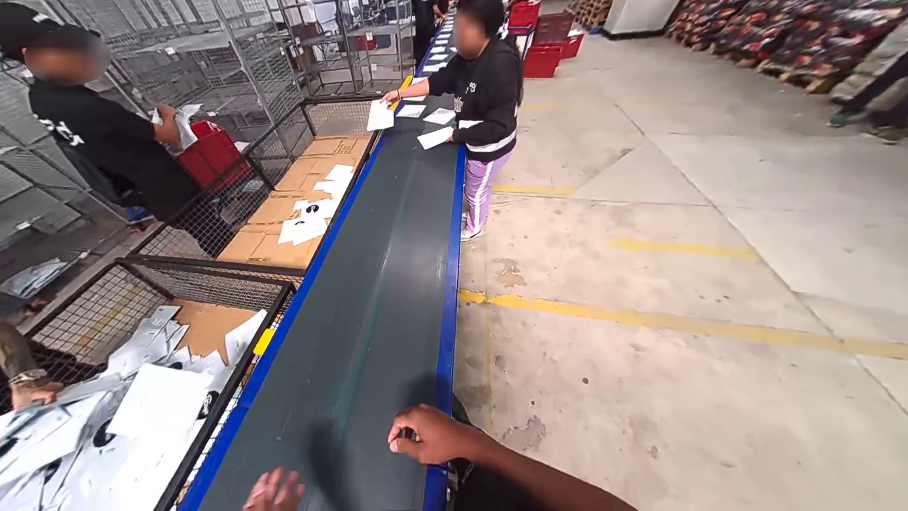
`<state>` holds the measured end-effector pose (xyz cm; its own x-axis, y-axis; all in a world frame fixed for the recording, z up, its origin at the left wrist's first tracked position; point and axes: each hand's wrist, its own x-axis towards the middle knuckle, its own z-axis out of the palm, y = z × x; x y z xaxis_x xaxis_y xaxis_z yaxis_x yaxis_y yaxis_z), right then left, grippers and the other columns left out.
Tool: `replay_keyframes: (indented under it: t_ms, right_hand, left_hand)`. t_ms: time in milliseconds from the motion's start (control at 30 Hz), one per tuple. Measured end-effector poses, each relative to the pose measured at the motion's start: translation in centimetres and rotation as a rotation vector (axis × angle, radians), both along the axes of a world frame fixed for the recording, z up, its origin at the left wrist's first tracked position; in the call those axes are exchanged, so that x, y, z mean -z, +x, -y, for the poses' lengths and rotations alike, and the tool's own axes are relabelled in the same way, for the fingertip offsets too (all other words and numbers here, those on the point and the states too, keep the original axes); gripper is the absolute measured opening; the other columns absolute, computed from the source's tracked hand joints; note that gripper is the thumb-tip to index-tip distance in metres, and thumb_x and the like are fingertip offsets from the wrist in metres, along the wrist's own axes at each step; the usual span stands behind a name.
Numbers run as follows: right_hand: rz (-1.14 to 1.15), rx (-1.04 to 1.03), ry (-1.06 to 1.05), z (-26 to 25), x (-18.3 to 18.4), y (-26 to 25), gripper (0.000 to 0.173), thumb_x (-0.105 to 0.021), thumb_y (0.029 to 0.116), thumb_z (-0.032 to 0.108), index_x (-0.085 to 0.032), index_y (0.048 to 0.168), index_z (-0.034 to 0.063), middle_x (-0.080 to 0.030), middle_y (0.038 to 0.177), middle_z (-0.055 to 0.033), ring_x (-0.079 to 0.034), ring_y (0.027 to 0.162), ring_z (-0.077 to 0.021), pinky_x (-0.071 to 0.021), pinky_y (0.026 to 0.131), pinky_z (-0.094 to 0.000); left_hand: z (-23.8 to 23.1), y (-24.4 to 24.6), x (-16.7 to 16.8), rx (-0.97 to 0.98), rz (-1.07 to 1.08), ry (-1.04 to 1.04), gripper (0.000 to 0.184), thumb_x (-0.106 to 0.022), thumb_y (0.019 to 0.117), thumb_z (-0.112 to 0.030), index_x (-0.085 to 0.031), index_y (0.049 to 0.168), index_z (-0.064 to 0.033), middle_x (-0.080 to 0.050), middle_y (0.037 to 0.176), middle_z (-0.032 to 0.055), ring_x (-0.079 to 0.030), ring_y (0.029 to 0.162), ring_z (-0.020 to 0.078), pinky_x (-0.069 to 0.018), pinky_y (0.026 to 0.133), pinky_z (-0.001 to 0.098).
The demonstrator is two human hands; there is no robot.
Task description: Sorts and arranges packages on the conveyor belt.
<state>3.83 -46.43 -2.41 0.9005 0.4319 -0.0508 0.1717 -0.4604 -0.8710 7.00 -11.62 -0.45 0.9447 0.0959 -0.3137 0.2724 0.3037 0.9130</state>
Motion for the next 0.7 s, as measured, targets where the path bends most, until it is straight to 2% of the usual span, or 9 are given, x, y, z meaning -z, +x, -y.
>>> replay_keyframes:
  t_ms: [100, 233, 467, 700]
  right_hand:
    - [-0.038, -0.022, 0.008, 0.3, 0.4, -1.5, 0.030, -0.056, 0.1046, 0.036, -0.073, 0.113, 0.0133, -0.073, 0.105, -0.0057, -0.070, 0.097, -0.0178, -0.0570, 0.090, -0.0435]
    - [-0.061, -0.096, -0.012, 0.1, 0.5, -2.6, 0.029, -0.056, 0.1047, 0.035, -0.073, 0.113, 0.0131, -0.073, 0.105, -0.0056, -0.070, 0.097, -0.0177, -0.0568, 0.090, -0.0429]
    - [-0.039, -0.188, -0.036, -1.9, -1.0, -2.1, 0.029, -0.054, 0.1056, 0.036, -0.072, 0.115, 0.0147, -0.072, 0.107, -0.0043, -0.069, 0.099, -0.0179, -0.0554, 0.092, -0.0446]
    - [-0.042, -0.232, -0.028, -3.0, -1.5, -1.8, 0.030, -0.054, 0.1057, 0.037, -0.072, 0.115, 0.0151, -0.072, 0.107, -0.0040, -0.069, 0.097, -0.0169, -0.0564, 0.090, -0.0420]
  left_hand:
    - [4.8, -3.9, 1.7, 0.047, -0.121, -0.063, 0.035, -0.041, 0.1102, -0.024, -0.048, 0.138, -0.0040, -0.069, 0.115, 0.0116, -0.072, 0.092, 0.0258, -0.0619, 0.080, 0.0465]
    - [7.7, -8.5, 2.9, 0.026, -0.224, -0.129, 0.031, -0.044, 0.1100, -0.023, -0.052, 0.132, -0.0025, -0.070, 0.113, 0.0135, -0.073, 0.085, 0.0247, -0.0630, 0.075, 0.0414]
    - [7.0, -12.9, 2.5, -0.067, -0.261, -0.112, 0.027, -0.045, 0.1093, -0.020, -0.056, 0.125, -0.0007, -0.072, 0.109, 0.0148, -0.074, 0.082, 0.0252, -0.0634, 0.072, 0.0407]
    - [6.3, -13.8, 2.4, -0.137, -0.257, -0.105, 0.027, -0.046, 0.1090, -0.020, -0.056, 0.124, -0.0003, -0.071, 0.109, 0.0159, -0.073, 0.082, 0.0259, -0.0630, 0.071, 0.0401]
